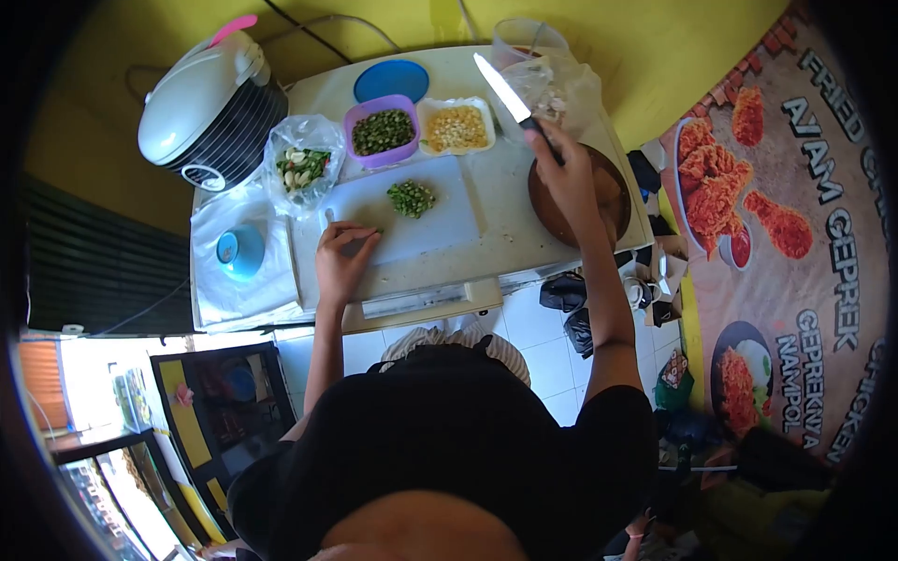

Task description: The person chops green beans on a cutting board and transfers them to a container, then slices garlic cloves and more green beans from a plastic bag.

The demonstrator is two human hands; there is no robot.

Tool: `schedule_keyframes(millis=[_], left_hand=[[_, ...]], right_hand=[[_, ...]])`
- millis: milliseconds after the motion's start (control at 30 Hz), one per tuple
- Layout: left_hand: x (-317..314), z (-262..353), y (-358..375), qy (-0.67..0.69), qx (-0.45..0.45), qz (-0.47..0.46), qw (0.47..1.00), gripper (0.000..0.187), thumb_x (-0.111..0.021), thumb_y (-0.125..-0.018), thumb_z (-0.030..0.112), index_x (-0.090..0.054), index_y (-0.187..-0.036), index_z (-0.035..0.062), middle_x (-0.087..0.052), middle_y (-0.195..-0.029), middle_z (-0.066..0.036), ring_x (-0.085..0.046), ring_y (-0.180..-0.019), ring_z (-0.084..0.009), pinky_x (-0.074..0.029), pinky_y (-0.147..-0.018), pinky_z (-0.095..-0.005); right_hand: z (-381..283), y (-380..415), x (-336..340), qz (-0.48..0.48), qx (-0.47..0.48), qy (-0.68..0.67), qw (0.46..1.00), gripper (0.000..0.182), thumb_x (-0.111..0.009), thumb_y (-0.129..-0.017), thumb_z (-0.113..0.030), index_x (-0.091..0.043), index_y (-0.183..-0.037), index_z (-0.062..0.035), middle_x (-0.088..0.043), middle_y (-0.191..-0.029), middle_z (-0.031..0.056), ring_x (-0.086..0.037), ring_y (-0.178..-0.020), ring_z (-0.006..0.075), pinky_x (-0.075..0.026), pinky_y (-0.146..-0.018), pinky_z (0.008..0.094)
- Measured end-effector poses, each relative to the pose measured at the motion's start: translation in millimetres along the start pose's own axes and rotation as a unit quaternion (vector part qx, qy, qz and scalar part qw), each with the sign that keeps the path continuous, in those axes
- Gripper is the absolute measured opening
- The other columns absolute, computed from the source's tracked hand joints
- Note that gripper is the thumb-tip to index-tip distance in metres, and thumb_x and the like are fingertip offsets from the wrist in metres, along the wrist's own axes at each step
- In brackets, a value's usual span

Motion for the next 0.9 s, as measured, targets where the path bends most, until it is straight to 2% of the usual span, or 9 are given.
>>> schedule_keyframes(millis=[100,167,267,333,367,600,700,767,900], left_hand=[[-4,-1,-4,-0.02,0.004,-0.01,1.0,0.011,-0.075,-0.075,0.018,-0.075,-0.084,0.0116,-0.065,-0.092,-0.005,-0.063,-0.083,-0.0233,-0.049,-0.077,-0.0356],[-8,1,-9,-0.028,0.004,-0.029,0.999,0.014,-0.075,-0.075,0.024,-0.075,-0.083,0.0125,-0.065,-0.093,-0.005,-0.063,-0.086,-0.0239,-0.048,-0.078,-0.0363],[-15,-4,-13,-0.034,0.019,-0.04,0.998,0.016,-0.076,-0.074,0.026,-0.075,-0.083,0.0133,-0.066,-0.094,-0.005,-0.063,-0.086,-0.0238,-0.048,-0.079,-0.0361],[-17,-7,-14,-0.029,0.027,-0.038,0.998,0.016,-0.076,-0.074,0.027,-0.076,-0.083,0.0137,-0.066,-0.094,-0.005,-0.063,-0.085,-0.0238,-0.048,-0.079,-0.0361],[-18,-9,-14,-0.023,0.033,-0.038,0.998,0.017,-0.077,-0.073,0.028,-0.076,-0.083,0.0141,-0.066,-0.095,-0.005,-0.063,-0.085,-0.0237,-0.048,-0.079,-0.0361],[-19,-13,-13,-0.007,0.068,-0.035,0.997,0.016,-0.077,-0.073,0.027,-0.076,-0.081,0.0143,-0.067,-0.093,-0.006,-0.063,-0.086,-0.0233,-0.047,-0.08,-0.0363],[-19,-14,-12,-0.007,0.058,-0.027,0.998,0.016,-0.077,-0.072,0.027,-0.076,-0.081,0.0134,-0.067,-0.093,-0.006,-0.063,-0.086,-0.0228,-0.047,-0.08,-0.036],[-19,-14,-12,-0.005,0.048,-0.025,0.998,0.017,-0.077,-0.072,0.026,-0.076,-0.081,0.0125,-0.067,-0.092,-0.005,-0.063,-0.086,-0.0226,-0.047,-0.079,-0.0357],[-17,-11,-11,0.009,0.048,-0.016,0.999,0.017,-0.077,-0.072,0.026,-0.076,-0.081,0.0123,-0.066,-0.092,-0.005,-0.063,-0.086,-0.0228,-0.046,-0.08,-0.0358]], right_hand=[[0,41,-52,-0.1,-0.061,0.066,0.991,0.034,-0.059,-0.094,-0.022,-0.059,-0.12,-0.001,-0.048,-0.06,-0.0039,-0.043,-0.05,0.0028,-0.033,-0.046,0.0199],[22,68,-85,-0.191,-0.149,0.056,0.968,0.033,-0.057,-0.096,-0.024,-0.058,-0.12,-0.0016,-0.046,-0.06,-0.0024,-0.046,-0.052,0.0047,-0.037,-0.048,0.0215],[43,95,-114,-0.225,-0.116,0.096,0.963,0.037,-0.055,-0.096,-0.021,-0.054,-0.13,-0.0075,-0.044,-0.06,-0.0011,-0.045,-0.053,0.007,-0.04,-0.052,0.0235],[42,110,-133,-0.27,-0.061,0.102,0.956,0.044,-0.055,-0.096,-0.019,-0.048,-0.139,-0.018,-0.046,-0.06,0.0007,-0.044,-0.054,0.0086,-0.041,-0.054,0.025],[44,115,-137,-0.282,-0.062,0.112,0.951,0.049,-0.054,-0.095,-0.018,-0.043,-0.142,-0.0271,-0.045,-0.06,0.0037,-0.041,-0.052,0.0099,-0.039,-0.053,0.0258],[44,119,-139,-0.276,-0.02,0.205,0.939,0.048,-0.054,-0.095,-0.019,-0.044,-0.141,-0.0272,-0.042,-0.057,0.0082,-0.039,-0.048,0.0141,-0.039,-0.052,0.028],[41,120,-139,-0.278,-0.021,0.218,0.936,0.046,-0.053,-0.095,-0.017,-0.045,-0.14,-0.0248,-0.034,-0.058,0.0038,-0.036,-0.051,0.0098,-0.036,-0.051,0.0252],[38,120,-139,-0.284,-0.008,0.271,0.92,0.046,-0.053,-0.094,-0.019,-0.046,-0.139,-0.0265,-0.048,-0.058,0.0119,-0.046,-0.045,0.0215,-0.041,-0.051,0.0327],[35,128,-146,-0.281,0.055,0.284,0.915,0.048,-0.052,-0.094,-0.018,-0.044,-0.141,-0.0265,-0.054,-0.059,0.0153,-0.054,-0.048,0.0286,-0.044,-0.052,0.0384]])
Point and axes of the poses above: each hand's wrist, its own y-axis away from the middle knuckle, its own x-axis out of the back of the hand, z = x × y, the point moved 10 cm from there along -y, towards the middle knuckle
